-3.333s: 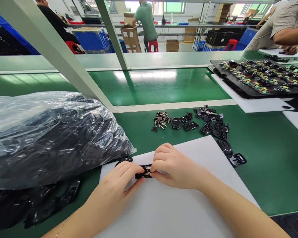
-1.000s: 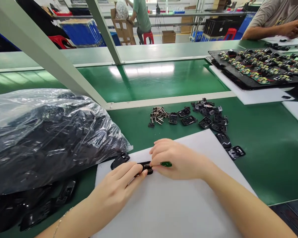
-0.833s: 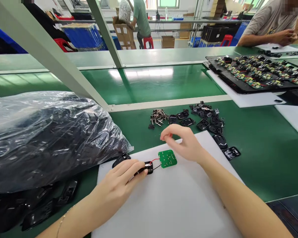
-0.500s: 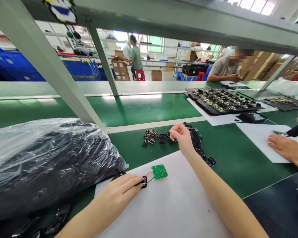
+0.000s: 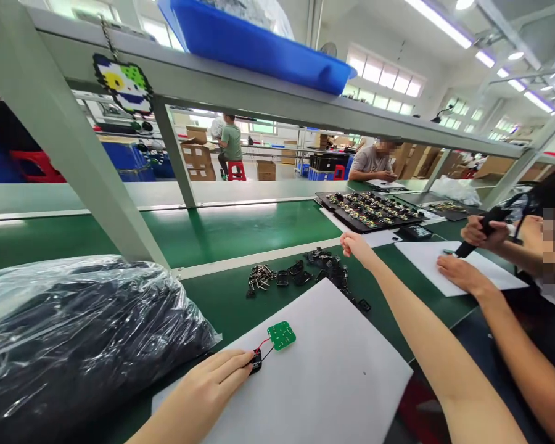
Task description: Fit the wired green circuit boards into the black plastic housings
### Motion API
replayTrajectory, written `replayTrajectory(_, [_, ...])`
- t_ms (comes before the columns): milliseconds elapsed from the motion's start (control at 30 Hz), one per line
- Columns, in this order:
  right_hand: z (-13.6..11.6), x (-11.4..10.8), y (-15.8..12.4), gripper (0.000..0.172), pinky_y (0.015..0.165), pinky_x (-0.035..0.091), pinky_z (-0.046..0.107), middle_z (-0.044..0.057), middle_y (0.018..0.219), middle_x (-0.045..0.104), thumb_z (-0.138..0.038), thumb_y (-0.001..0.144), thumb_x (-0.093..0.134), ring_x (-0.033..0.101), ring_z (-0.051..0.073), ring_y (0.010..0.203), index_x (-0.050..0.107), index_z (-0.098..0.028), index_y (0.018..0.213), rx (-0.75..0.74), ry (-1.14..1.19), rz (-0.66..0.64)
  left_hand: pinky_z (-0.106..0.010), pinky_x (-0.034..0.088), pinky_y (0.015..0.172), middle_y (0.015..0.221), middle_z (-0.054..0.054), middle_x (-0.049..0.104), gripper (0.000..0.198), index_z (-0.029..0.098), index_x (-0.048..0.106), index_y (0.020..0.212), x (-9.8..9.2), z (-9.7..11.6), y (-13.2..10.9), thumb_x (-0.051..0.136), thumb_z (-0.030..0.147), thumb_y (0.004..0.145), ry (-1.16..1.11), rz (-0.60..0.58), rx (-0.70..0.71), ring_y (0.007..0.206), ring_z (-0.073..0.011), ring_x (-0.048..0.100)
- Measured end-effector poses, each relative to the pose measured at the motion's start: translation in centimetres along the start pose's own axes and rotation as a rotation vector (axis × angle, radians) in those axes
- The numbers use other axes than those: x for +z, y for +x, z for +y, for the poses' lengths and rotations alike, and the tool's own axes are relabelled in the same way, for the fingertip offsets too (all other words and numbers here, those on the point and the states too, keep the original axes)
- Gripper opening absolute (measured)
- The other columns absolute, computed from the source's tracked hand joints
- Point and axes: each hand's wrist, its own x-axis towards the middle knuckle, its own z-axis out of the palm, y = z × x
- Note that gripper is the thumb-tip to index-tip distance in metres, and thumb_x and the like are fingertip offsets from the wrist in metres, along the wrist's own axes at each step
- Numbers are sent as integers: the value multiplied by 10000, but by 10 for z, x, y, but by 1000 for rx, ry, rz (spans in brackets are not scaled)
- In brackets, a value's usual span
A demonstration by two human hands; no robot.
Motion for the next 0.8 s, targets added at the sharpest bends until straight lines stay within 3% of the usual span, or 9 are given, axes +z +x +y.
replayTrajectory(167, [38,5,-14,288,775,543,374,70,1105,608,-328,924,553,624,182,915,562,-146,1147,70,-48,-52,-304,617,696,906,-44,739,405,151,658,874,4,-1,-1,285,-5,911,-20,54,-8,784,-177,703])
replayTrajectory(300, [55,1,-13,293,789,540,384,73,1122,603,-331,922,555,620,190,934,561,-150,1153,82,-125,-71,-266,611,702,893,-28,741,396,181,661,871,7,-2,0,293,59,953,-45,72,-22,766,-158,703])
replayTrajectory(567, [64,-7,-9,243,824,524,393,69,1123,604,-306,916,566,609,188,954,587,-153,1104,-41,-386,-188,-253,604,686,869,-14,741,402,191,654,854,7,-6,1,280,180,998,-74,101,-2,749,-159,706])
replayTrajectory(800, [64,-20,-15,201,799,535,363,58,1069,629,-304,925,554,623,166,902,608,-158,1053,9,-500,-188,-259,607,723,930,-34,728,302,207,643,900,-4,-3,5,353,142,954,-152,14,-81,807,-173,709])
